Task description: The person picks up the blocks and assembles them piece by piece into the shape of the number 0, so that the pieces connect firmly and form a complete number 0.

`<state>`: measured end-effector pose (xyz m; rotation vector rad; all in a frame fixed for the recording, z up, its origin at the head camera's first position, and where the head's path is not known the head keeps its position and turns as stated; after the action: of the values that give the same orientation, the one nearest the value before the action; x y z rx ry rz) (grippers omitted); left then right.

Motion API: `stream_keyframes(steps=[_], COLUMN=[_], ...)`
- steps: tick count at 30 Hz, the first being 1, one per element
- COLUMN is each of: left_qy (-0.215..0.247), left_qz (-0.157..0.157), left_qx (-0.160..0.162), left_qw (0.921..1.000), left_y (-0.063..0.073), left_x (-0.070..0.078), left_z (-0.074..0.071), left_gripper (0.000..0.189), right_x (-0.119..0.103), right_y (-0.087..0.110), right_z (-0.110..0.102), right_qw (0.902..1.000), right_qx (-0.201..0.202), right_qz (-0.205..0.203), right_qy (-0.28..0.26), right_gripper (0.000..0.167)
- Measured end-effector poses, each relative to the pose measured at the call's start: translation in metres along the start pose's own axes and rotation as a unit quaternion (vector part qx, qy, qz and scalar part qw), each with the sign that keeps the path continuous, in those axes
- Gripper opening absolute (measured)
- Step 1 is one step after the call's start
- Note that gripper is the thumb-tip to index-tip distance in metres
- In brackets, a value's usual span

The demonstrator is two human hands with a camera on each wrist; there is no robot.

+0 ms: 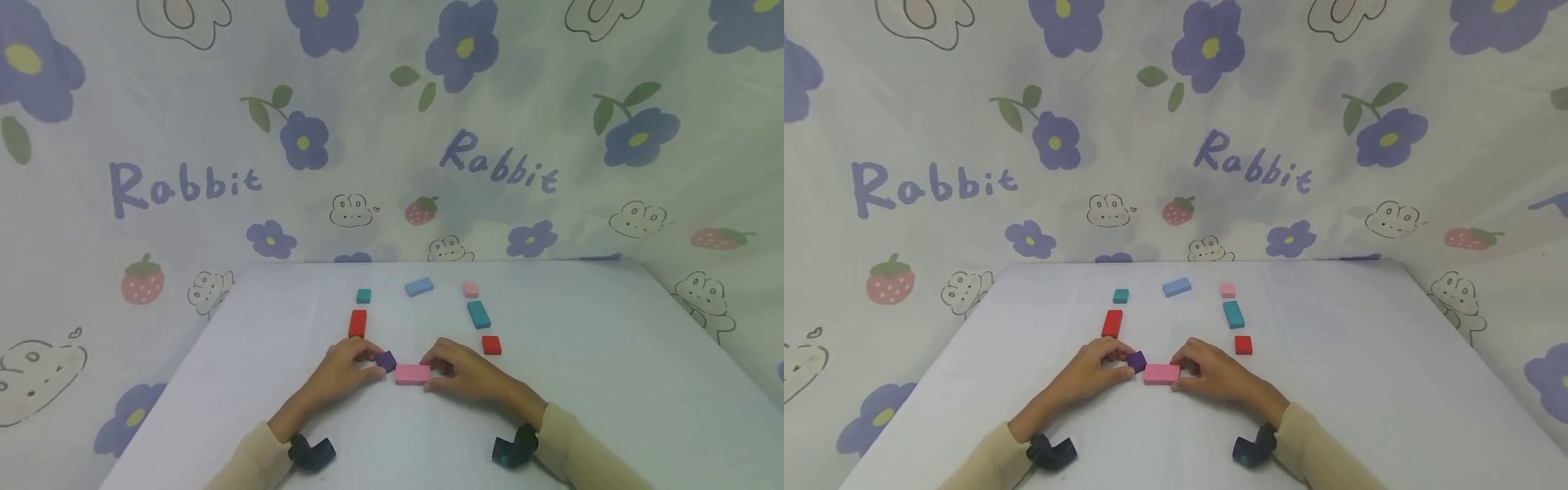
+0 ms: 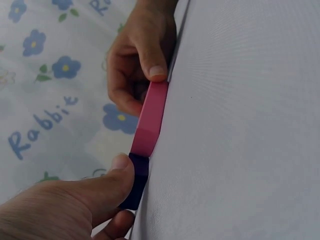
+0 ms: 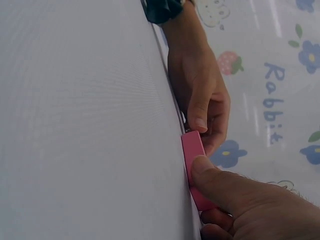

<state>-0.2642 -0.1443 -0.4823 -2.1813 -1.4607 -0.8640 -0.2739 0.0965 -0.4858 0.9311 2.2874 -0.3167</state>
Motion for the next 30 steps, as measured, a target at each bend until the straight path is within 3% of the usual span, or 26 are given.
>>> stream_keyframes(steps=[8,18,22,26,30], left_qy=[0.004,-0.008,-0.012,-0.003,0.004], left_qz=[-0.01,-0.011,-0.016,-0.015,-0.009], left_qx=[-0.008,-0.01,-0.009,-0.001,-0.005], left_qw=[0.9999,0.9999,0.9998,0.9999,0.9999], left_y=[0.001,-0.002,-0.002,-0.003,-0.006], left_x=[-0.005,-0.001,-0.001,-0.002,-0.003], left_z=[0.007,0.003,0.0,-0.003,-0.001], left_gripper=[0.028,0.028,0.028,0.028,0.028], right_x=[0.001,0.003,-0.004,-0.007,0.017], right_y=[0.005,0.006,0.009,0.018,0.035], right_z=[0.003,-0.003,-0.023,-0.06,-0.094], right_qw=[1.0,0.9997,0.9989,0.9989,0.9983], right_qx=[0.003,-0.005,-0.035,-0.045,-0.031], right_qz=[-0.001,0.019,0.014,-0.012,0.038], right_qy=[-0.006,-0.011,-0.026,0.003,0.03], right_gripper=[0.032,0.039,0.045,0.038,0.03])
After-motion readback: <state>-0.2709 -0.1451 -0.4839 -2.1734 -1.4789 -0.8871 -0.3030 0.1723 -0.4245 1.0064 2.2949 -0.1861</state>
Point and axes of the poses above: each hand's wrist, its own y-axis away from the middle knuckle, its own z-axis out of the palm, x = y × z, the point moved 5 cm from there along -y, towards the middle knuckle, and after that the axes turned 9 degrees about -x, right-handed, at the moved point
